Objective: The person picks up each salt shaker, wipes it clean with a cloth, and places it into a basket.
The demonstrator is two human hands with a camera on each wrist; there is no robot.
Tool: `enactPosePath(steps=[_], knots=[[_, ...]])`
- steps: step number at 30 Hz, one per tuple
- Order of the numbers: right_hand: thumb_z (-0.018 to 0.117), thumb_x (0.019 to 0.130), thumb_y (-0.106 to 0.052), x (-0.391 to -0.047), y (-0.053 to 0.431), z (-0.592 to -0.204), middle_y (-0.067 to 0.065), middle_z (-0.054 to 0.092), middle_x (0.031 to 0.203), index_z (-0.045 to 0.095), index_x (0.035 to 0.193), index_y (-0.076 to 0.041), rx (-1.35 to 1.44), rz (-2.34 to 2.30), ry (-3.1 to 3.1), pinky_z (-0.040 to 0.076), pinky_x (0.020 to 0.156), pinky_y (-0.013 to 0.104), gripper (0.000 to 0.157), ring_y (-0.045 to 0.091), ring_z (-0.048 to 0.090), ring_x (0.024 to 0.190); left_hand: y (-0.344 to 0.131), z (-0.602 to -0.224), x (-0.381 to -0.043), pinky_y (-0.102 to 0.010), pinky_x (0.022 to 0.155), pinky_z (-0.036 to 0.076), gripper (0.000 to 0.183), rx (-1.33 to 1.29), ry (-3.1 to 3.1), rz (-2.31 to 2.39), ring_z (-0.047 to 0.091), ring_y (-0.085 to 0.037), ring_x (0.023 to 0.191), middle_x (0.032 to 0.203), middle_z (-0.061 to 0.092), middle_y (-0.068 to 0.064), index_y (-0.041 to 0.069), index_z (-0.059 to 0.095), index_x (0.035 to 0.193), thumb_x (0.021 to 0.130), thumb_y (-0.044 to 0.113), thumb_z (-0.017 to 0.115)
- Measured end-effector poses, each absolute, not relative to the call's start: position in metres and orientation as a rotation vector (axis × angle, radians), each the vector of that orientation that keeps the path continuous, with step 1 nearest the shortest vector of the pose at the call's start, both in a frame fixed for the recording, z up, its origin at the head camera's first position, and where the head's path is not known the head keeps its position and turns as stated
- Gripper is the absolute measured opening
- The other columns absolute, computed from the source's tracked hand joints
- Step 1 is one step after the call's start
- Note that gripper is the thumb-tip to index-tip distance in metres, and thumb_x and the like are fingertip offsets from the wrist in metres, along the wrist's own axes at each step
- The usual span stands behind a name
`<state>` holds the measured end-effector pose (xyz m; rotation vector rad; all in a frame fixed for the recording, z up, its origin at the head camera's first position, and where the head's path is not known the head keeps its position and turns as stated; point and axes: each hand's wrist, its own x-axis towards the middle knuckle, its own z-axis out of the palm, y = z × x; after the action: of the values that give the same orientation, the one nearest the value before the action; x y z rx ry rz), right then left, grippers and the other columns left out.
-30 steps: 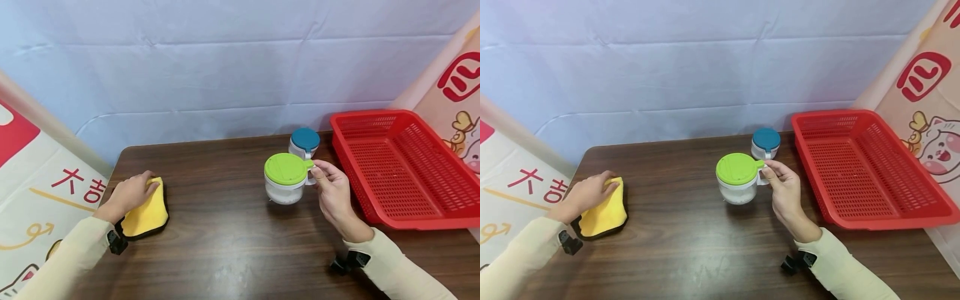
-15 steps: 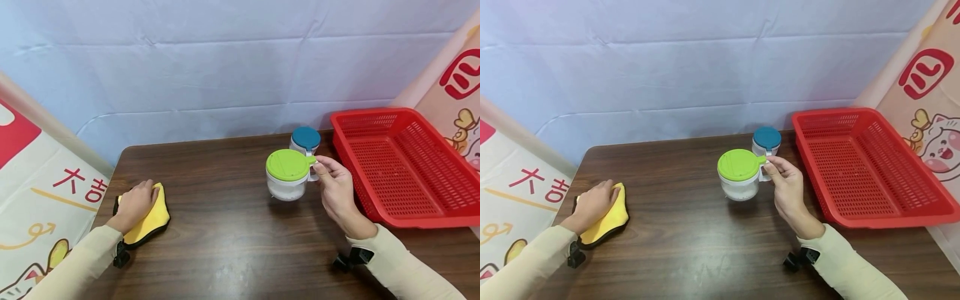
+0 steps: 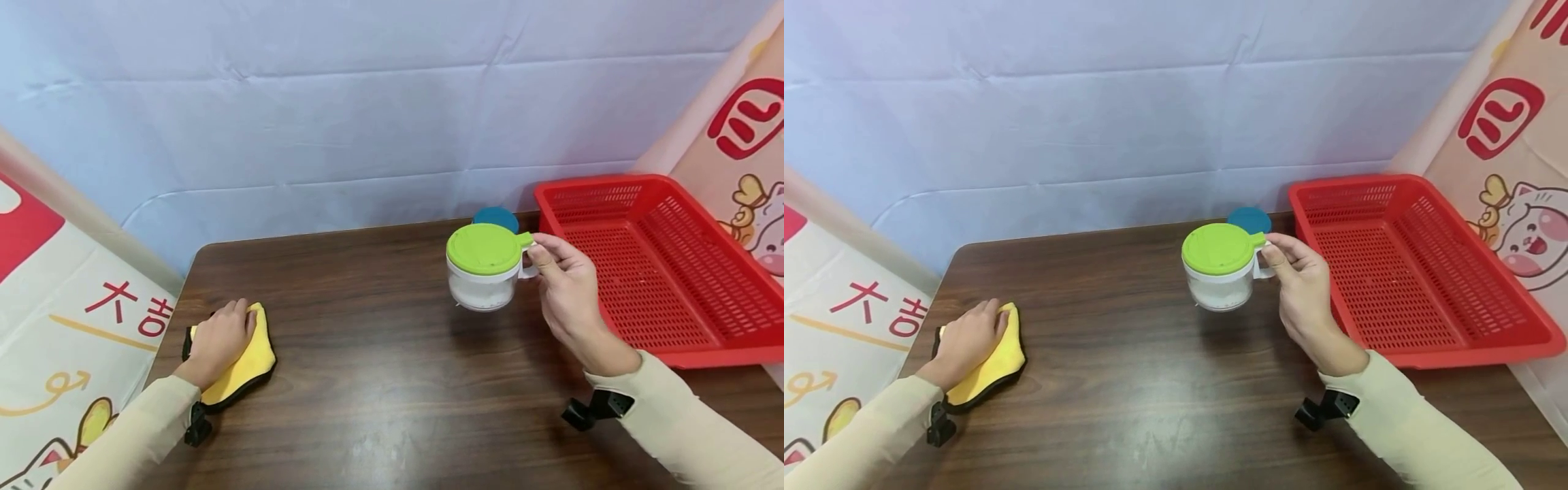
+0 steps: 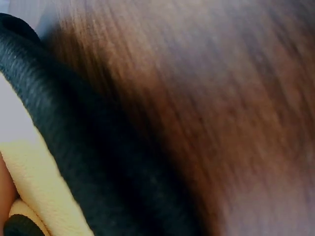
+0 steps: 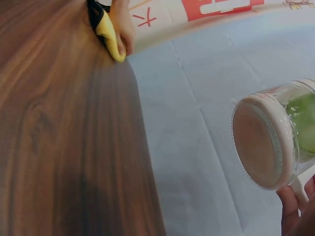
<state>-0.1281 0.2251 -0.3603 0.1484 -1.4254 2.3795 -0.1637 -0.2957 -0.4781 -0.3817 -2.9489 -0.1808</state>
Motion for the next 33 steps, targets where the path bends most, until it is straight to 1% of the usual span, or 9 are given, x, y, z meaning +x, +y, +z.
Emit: enactPosePath(steps=[7, 11, 18, 21, 26, 33], knots=[[0.066, 0.095, 0.001, -0.14, 0.234, -0.338, 0.008, 0.074, 0.086, 0.076, 0.099, 0.002, 0.167, 2.452, -1.307, 0.055, 0.059, 0.02, 0.011, 0.014, 0.067, 0.073, -0.297, -0.478, -0.161, -0.044, 0.049, 0.048, 0.022, -0.358, -2.95, -0.18, 0.057, -0.029, 0.062, 0.076, 0.054, -0.012, -0.003, 0.056, 0.1, 0.103, 0.018, 0.056], [0.066, 0.094, 0.002, -0.146, 0.242, -0.325, 0.009, 0.074, 0.087, 0.075, 0.1, 0.004, 0.163, 2.483, -1.257, 0.056, 0.057, 0.023, 0.01, 0.016, 0.065, 0.071, -0.299, -0.478, -0.16, -0.045, 0.05, 0.048, 0.021, -0.354, -2.944, -0.191, 0.057, -0.029, 0.061, 0.076, 0.054, -0.012, -0.003, 0.056, 0.1, 0.102, 0.018, 0.056], [0.066, 0.093, 0.006, -0.159, 0.253, -0.307, 0.013, 0.072, 0.085, 0.073, 0.102, 0.009, 0.185, 2.502, -1.205, 0.056, 0.055, 0.025, 0.012, 0.019, 0.064, 0.067, -0.298, -0.478, -0.161, -0.044, 0.048, 0.048, 0.021, -0.376, -2.902, -0.197, 0.057, -0.03, 0.061, 0.075, 0.053, -0.011, -0.003, 0.057, 0.099, 0.102, 0.018, 0.057], [0.067, 0.093, 0.006, -0.165, 0.258, -0.301, 0.014, 0.07, 0.082, 0.072, 0.103, 0.01, 0.201, 2.489, -1.205, 0.056, 0.054, 0.025, 0.012, 0.02, 0.063, 0.065, -0.297, -0.478, -0.162, -0.045, 0.048, 0.049, 0.021, -0.383, -2.896, -0.194, 0.058, -0.031, 0.062, 0.076, 0.054, -0.012, -0.003, 0.058, 0.1, 0.102, 0.018, 0.056], [0.069, 0.09, 0.007, -0.176, 0.268, -0.291, 0.016, 0.071, 0.081, 0.071, 0.102, 0.012, 0.208, 2.501, -1.174, 0.057, 0.051, 0.029, 0.012, 0.021, 0.063, 0.062, -0.296, -0.478, -0.163, -0.048, 0.052, 0.051, 0.022, -0.366, -2.914, -0.201, 0.06, -0.034, 0.066, 0.08, 0.057, -0.015, -0.003, 0.058, 0.102, 0.102, 0.019, 0.056], [0.067, 0.091, 0.011, -0.192, 0.288, -0.281, 0.018, 0.069, 0.08, 0.069, 0.1, 0.015, 0.175, 2.527, -1.097, 0.057, 0.05, 0.033, 0.01, 0.023, 0.064, 0.062, -0.299, -0.478, -0.163, -0.049, 0.052, 0.052, 0.022, -0.363, -2.921, -0.197, 0.062, -0.035, 0.068, 0.082, 0.059, -0.015, -0.003, 0.058, 0.104, 0.102, 0.018, 0.056]])
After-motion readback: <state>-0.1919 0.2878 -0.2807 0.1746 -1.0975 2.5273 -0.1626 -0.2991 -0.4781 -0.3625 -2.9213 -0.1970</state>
